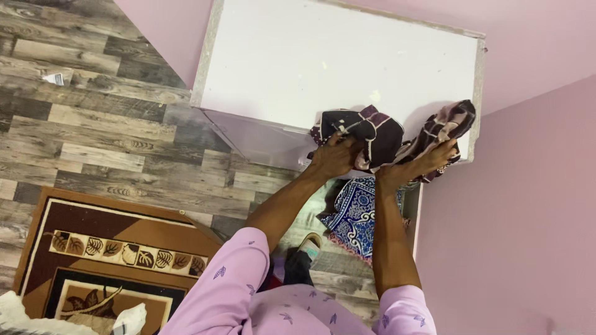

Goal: The person folds a dark patterned pillowcase by hand on a white cabinet top and then places it into a storage niche.

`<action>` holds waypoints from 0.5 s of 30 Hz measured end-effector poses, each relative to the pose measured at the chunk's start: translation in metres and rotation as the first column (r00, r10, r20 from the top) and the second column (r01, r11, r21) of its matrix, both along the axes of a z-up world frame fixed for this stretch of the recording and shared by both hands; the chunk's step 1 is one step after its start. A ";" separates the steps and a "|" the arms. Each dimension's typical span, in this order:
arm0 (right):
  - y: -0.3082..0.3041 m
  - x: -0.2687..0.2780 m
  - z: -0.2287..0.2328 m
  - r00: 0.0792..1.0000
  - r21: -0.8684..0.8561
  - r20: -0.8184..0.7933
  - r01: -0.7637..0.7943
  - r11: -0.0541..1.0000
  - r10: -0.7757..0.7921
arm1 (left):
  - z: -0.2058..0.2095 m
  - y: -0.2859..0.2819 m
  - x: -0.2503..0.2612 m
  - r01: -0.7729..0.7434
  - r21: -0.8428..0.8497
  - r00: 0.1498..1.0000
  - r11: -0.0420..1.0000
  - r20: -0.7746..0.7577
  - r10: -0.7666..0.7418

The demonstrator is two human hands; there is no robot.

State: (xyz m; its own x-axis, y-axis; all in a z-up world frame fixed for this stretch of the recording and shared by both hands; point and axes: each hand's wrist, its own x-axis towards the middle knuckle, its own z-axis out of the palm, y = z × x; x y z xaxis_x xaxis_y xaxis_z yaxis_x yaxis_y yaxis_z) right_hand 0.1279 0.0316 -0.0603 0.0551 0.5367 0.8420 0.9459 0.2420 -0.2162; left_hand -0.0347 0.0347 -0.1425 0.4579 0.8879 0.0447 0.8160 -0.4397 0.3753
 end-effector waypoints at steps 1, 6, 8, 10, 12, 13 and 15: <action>-0.004 -0.014 -0.002 0.999 0.007 -0.033 0.008 1.000 -0.008 | 0.002 -0.005 -0.012 0.012 0.187 1.000 0.982 -0.019 -0.009; -0.031 -0.080 -0.060 0.997 -0.133 -0.077 -0.040 0.990 0.030 | -0.001 -0.046 -0.102 -0.170 0.303 0.982 0.938 0.131 0.135; -0.044 -0.122 -0.096 0.996 -0.247 -0.056 -0.087 0.965 0.075 | 0.006 -0.063 -0.143 -0.327 0.150 0.943 0.933 0.119 0.311; -0.051 -0.165 -0.129 0.990 -0.335 -0.030 -0.138 0.932 0.136 | 0.008 -0.090 -0.171 -0.507 0.184 0.861 0.842 0.155 0.485; -0.058 -0.204 -0.157 0.980 -0.413 -0.008 -0.183 0.892 0.198 | 0.002 -0.110 -0.196 -0.651 0.449 0.717 0.612 0.099 0.690; -0.058 -0.215 -0.168 0.976 -0.443 -0.001 -0.195 0.875 0.217 | -0.005 -0.114 -0.206 -0.635 0.625 0.572 0.454 -0.015 0.820; -0.065 -0.225 -0.190 0.969 -0.506 0.021 -0.203 0.838 0.248 | -0.022 -0.123 -0.222 -0.673 0.476 0.675 0.566 0.082 0.734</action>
